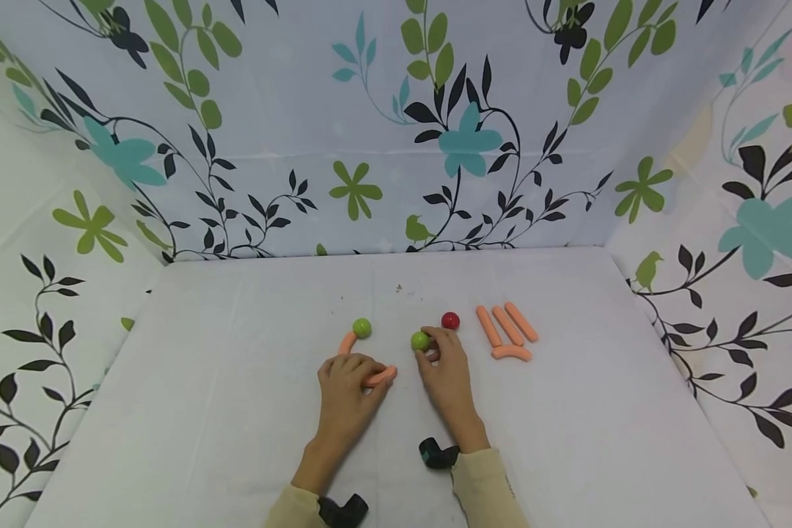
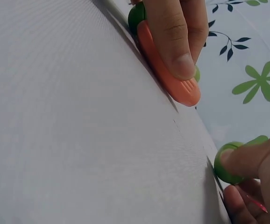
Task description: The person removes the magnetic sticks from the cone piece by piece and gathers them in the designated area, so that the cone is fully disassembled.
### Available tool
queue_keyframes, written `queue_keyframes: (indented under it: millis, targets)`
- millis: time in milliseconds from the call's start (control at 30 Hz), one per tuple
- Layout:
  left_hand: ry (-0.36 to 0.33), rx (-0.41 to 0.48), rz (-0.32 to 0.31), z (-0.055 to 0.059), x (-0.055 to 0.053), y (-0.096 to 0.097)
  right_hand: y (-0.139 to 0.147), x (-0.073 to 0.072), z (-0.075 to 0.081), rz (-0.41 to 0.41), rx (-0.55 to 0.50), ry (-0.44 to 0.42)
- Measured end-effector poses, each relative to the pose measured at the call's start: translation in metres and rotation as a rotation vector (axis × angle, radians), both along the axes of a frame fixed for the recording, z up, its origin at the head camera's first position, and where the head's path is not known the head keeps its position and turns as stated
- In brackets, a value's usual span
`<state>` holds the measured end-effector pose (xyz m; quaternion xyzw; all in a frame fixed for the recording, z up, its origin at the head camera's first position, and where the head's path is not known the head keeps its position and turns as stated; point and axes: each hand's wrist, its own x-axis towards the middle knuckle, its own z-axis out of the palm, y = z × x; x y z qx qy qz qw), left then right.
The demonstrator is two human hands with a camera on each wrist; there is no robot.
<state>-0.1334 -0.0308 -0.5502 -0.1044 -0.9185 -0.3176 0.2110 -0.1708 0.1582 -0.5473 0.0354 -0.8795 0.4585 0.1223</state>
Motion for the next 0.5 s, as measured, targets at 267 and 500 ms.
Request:
queue_keyframes:
  millis: [267, 500]
  targets:
    - [0.008, 0.006, 0.001, -0.0010, 0.0012, -0.0018, 0.0009, 0.0019, 0.0024, -0.085, -0.010, 0.008]
    - [0.017, 0.017, -0.024, -0.0004, 0.0005, -0.0015, 0.0028, 0.0026, 0.0024, -0.117, -0.023, -0.010]
